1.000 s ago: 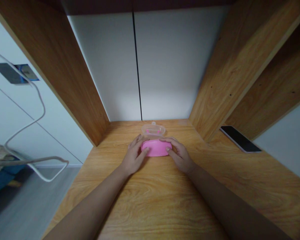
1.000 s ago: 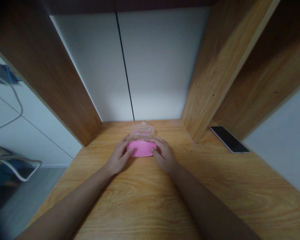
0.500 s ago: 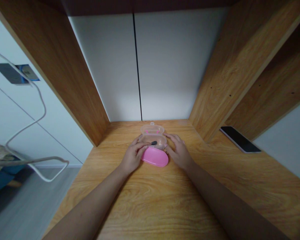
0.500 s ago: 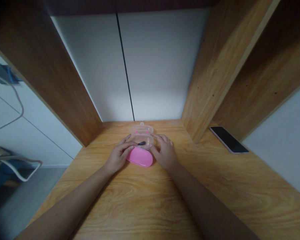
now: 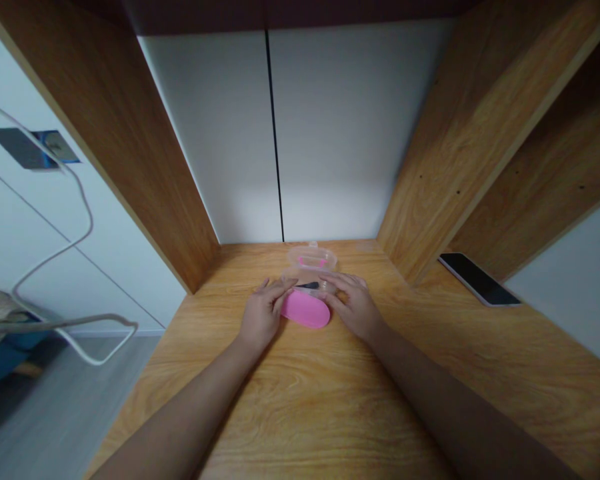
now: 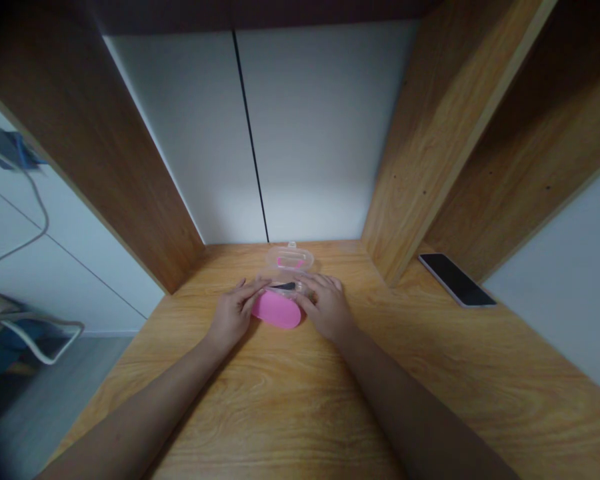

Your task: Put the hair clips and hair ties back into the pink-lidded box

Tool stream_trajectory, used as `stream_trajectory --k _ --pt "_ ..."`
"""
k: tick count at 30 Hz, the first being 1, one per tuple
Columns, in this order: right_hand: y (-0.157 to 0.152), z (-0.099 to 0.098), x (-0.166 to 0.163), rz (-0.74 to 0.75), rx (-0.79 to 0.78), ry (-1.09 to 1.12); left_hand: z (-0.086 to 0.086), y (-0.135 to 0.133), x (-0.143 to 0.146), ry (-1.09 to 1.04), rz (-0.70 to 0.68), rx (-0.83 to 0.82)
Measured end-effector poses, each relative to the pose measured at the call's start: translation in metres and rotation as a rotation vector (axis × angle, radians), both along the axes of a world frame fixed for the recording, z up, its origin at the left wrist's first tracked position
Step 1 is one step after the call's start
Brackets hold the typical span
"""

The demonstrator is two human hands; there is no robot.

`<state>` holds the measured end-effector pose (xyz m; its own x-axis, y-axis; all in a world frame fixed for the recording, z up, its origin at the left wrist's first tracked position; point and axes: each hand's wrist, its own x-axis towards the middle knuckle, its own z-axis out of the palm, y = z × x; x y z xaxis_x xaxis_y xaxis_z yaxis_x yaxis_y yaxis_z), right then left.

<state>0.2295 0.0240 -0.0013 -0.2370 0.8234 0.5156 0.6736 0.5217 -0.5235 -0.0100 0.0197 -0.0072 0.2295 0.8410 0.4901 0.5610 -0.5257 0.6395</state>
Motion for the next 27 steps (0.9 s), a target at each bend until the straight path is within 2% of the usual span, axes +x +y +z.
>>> stream_trajectory --k 4,9,12,15,17,20,27 --pt "-0.002 0.002 0.000 -0.057 0.050 0.069 0.002 -0.001 -0.004 0.041 0.081 0.059" --pt "-0.002 0.006 0.001 -0.113 0.085 0.255 0.007 0.000 -0.007 -0.145 0.300 0.077" --pt "0.002 0.004 0.004 -0.215 0.119 0.390 0.008 0.005 -0.012 -0.226 0.469 0.031" --pt "0.009 -0.001 0.006 -0.278 0.090 0.494 0.007 0.010 -0.017 -0.122 0.581 -0.093" --pt "0.012 -0.005 0.007 -0.249 0.053 0.581 0.005 0.012 -0.018 -0.020 0.631 -0.147" --pt "0.015 -0.009 0.006 -0.188 0.040 0.654 0.002 0.012 -0.017 0.071 0.666 -0.129" --pt "0.010 -0.008 0.004 -0.077 0.119 0.475 -0.004 0.016 -0.015 0.151 0.765 -0.138"
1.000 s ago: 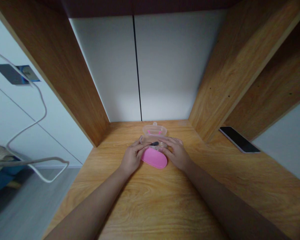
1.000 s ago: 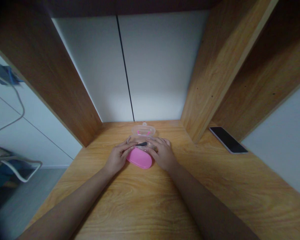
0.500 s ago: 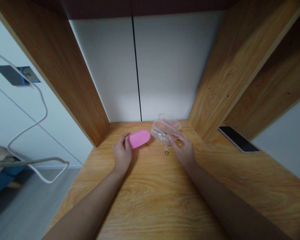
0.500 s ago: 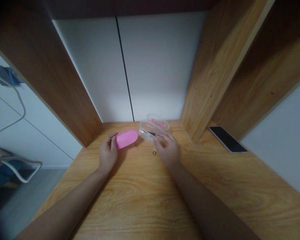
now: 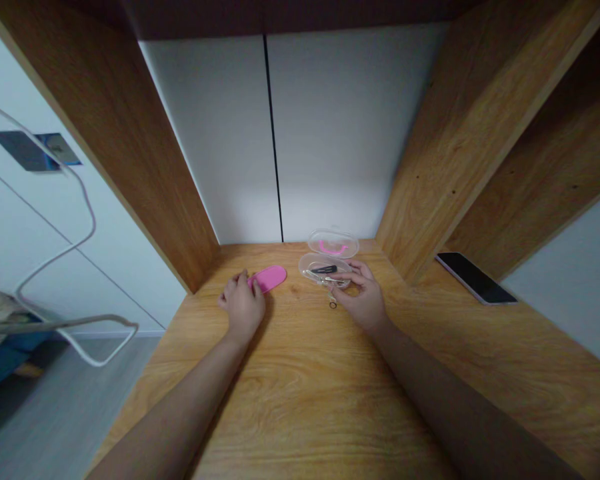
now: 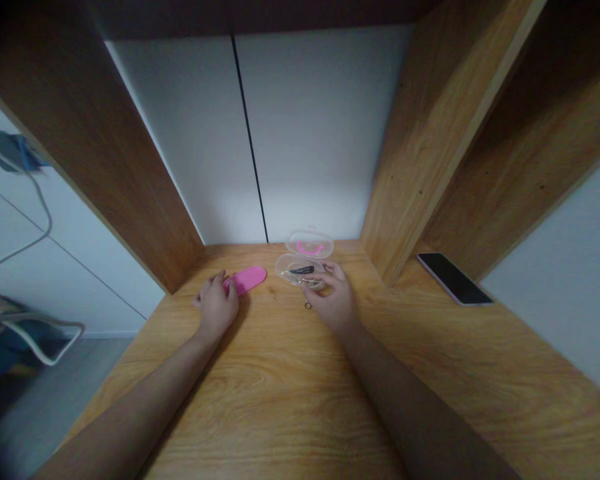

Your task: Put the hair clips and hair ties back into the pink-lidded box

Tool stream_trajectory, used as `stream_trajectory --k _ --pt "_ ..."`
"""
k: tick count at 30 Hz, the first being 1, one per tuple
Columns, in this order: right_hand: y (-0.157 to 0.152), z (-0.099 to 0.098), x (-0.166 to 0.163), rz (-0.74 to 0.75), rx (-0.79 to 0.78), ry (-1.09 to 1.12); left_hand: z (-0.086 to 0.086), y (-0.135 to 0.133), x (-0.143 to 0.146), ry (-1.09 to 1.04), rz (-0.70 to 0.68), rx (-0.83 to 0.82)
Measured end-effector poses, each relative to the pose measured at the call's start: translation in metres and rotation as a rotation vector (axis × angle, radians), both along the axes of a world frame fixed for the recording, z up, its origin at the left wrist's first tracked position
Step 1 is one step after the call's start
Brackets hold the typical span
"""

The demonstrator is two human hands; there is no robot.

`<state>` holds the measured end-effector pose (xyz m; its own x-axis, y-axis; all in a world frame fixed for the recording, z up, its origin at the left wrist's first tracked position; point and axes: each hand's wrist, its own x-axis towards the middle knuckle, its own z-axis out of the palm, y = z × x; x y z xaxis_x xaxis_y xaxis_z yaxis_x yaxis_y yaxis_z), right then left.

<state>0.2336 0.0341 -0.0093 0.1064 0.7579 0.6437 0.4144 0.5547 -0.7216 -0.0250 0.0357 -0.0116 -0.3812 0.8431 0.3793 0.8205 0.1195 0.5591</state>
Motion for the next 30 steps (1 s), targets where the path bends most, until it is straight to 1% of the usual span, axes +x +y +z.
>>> stream_trajectory --k 2,3,6,8,11,14,19,21,26,30 --pt "-0.003 0.002 -0.001 0.033 0.030 -0.044 0.001 -0.001 0.001 -0.024 -0.039 0.042" --pt "-0.005 0.004 -0.002 0.058 0.045 -0.060 0.002 -0.002 0.002 -0.045 -0.090 0.077" --pt "-0.011 0.009 -0.004 0.143 0.078 -0.108 0.004 -0.008 0.007 -0.092 -0.325 0.171" --pt "-0.015 0.011 -0.006 0.213 0.081 -0.141 0.005 -0.013 0.012 -0.055 -0.445 0.186" --pt "-0.018 0.010 -0.008 0.310 0.051 -0.175 0.006 -0.018 0.018 0.062 -0.530 0.155" --pt "-0.019 0.007 -0.010 0.366 0.012 -0.193 0.006 -0.018 0.019 0.087 -0.554 0.112" --pt "-0.024 0.010 -0.013 0.340 -0.030 -0.205 0.007 -0.015 0.014 0.018 -0.556 0.107" --pt "-0.027 0.013 -0.013 0.355 -0.032 -0.201 0.006 -0.014 0.012 -0.031 -0.562 0.091" --pt "-0.026 0.013 -0.012 0.419 0.008 -0.196 0.003 -0.013 0.009 -0.142 -0.529 0.098" --pt "-0.027 0.013 -0.011 0.425 0.087 -0.227 0.001 -0.009 0.011 -0.204 -0.534 0.117"
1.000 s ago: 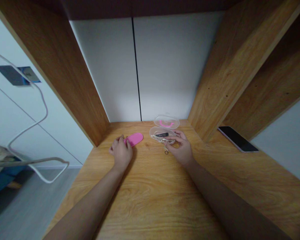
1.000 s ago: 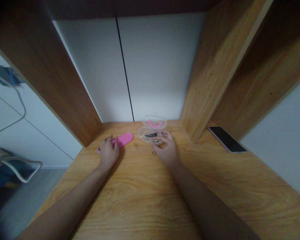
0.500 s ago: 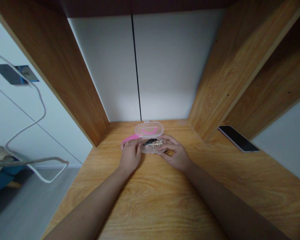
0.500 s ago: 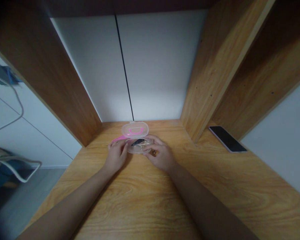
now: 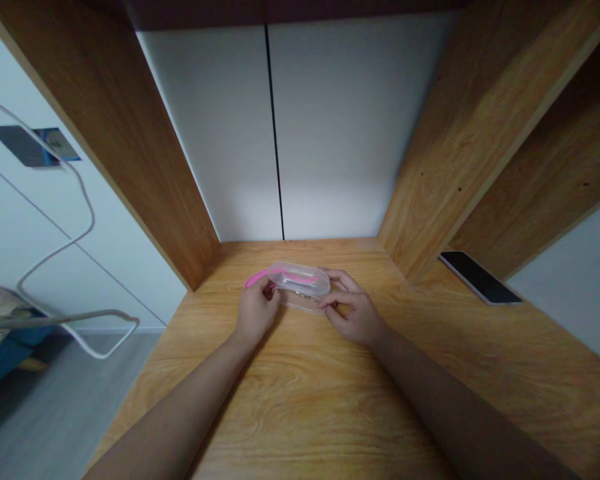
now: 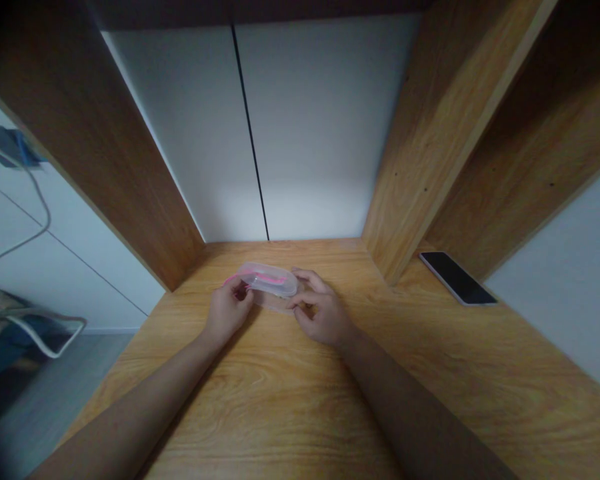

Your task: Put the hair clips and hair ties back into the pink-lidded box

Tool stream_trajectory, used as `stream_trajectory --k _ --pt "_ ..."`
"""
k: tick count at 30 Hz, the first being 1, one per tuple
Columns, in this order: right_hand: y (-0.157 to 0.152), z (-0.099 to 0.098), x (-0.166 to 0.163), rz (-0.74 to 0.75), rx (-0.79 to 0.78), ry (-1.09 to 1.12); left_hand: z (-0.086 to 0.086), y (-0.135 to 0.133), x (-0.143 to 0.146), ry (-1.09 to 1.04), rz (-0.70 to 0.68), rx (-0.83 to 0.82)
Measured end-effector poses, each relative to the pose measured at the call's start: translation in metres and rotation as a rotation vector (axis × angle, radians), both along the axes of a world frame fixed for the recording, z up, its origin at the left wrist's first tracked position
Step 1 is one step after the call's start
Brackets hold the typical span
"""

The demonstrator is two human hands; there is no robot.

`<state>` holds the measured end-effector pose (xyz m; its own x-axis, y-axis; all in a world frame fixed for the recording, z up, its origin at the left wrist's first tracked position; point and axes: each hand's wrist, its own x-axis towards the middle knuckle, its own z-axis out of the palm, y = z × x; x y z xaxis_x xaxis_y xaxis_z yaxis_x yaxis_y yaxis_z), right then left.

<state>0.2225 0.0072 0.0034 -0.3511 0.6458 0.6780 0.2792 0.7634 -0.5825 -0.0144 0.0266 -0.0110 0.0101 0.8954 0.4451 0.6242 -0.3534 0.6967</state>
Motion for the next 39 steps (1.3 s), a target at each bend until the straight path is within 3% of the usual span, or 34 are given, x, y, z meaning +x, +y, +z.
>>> stream_trajectory --k 4,7,11,13,17,24,28,34,37,39 --pt "-0.006 0.007 -0.002 0.029 0.086 -0.068 -0.002 0.003 0.003 -0.164 -0.073 0.068" --pt "-0.009 0.012 -0.003 0.006 0.065 -0.025 0.001 0.000 0.003 -0.240 -0.079 0.103" --pt "-0.001 0.006 0.002 -0.180 0.006 0.062 0.007 -0.006 0.001 -0.200 -0.092 0.096" --pt "0.006 -0.002 0.005 -0.328 -0.060 -0.058 0.008 -0.007 -0.001 -0.149 -0.078 0.078" --pt "0.017 -0.016 0.009 -0.408 -0.135 -0.453 0.007 -0.009 -0.004 -0.123 -0.023 0.023" --pt "0.009 -0.011 0.002 -0.259 -0.088 -0.652 0.005 -0.006 -0.007 -0.265 0.057 0.077" --pt "0.004 -0.005 0.000 -0.102 -0.078 -0.611 0.010 -0.003 -0.004 -0.294 0.187 0.132" --pt "-0.009 0.002 -0.011 0.213 -0.107 -0.465 0.007 0.000 -0.003 -0.258 0.325 0.068" --pt "-0.012 0.002 -0.014 0.187 -0.096 -0.391 0.004 0.001 -0.003 -0.284 0.299 0.069" --pt "-0.009 0.000 -0.013 0.045 -0.055 -0.399 0.004 0.001 -0.001 -0.321 0.258 0.069"
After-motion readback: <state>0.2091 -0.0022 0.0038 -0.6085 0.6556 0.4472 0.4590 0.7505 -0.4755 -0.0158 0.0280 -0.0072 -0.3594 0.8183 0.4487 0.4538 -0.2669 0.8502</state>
